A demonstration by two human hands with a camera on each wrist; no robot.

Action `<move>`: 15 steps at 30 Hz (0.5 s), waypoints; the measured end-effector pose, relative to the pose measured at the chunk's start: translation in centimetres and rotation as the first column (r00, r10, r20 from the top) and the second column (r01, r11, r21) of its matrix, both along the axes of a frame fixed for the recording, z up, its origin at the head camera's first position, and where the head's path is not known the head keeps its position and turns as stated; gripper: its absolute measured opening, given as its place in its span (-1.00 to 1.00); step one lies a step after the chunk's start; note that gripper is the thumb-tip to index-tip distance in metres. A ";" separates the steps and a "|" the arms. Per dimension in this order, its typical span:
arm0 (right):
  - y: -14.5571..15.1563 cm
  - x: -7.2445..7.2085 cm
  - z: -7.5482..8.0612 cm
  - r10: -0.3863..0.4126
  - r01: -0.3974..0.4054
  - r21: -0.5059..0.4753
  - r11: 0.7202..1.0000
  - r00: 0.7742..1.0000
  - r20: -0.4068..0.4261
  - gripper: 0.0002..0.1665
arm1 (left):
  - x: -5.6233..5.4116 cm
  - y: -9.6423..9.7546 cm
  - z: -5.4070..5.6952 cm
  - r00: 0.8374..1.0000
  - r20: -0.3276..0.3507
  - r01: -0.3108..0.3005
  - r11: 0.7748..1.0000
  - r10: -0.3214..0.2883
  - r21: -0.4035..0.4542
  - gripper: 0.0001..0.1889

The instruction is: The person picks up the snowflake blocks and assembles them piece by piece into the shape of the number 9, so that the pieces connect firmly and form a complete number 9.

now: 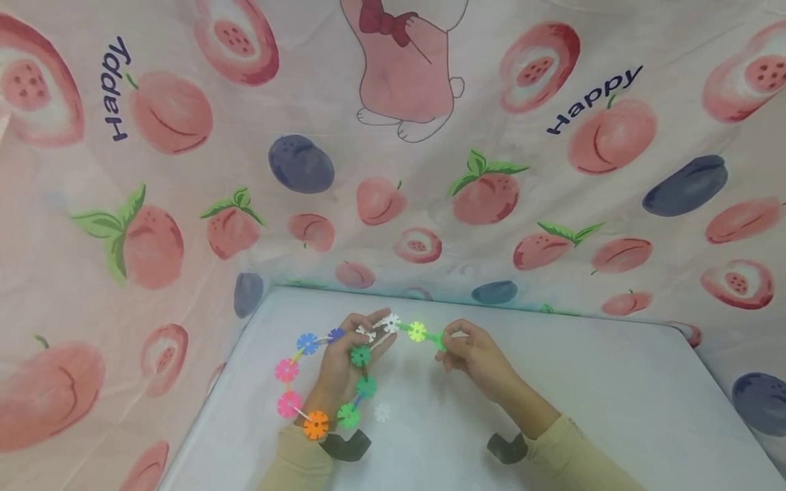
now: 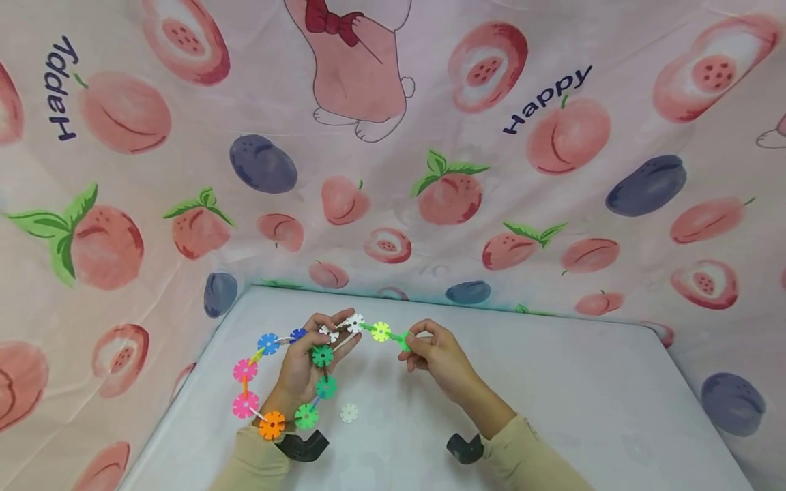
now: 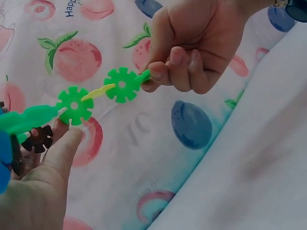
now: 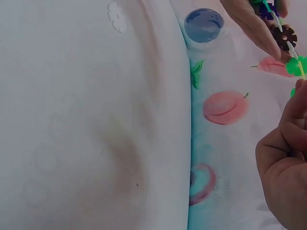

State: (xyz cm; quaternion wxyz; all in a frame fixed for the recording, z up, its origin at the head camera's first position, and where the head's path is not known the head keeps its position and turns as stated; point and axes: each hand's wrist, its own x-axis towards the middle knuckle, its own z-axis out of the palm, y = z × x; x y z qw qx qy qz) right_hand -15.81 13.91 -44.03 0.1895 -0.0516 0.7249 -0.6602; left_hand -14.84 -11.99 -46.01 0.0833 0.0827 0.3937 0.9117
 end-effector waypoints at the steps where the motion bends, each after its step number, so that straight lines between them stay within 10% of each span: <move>1: -0.1 0.0 0.0 -0.008 0.008 -0.014 1.000 1.000 0.001 -0.74 | 0.0 0.1 -0.1 1.000 0.002 -0.006 1.000 0.006 -0.004 -0.71; 15: -0.8 -0.2 0.1 -0.008 0.008 -0.020 1.000 1.000 0.011 -0.86 | 0.0 -0.2 0.6 0.999 0.036 -0.033 0.999 0.033 0.003 -0.75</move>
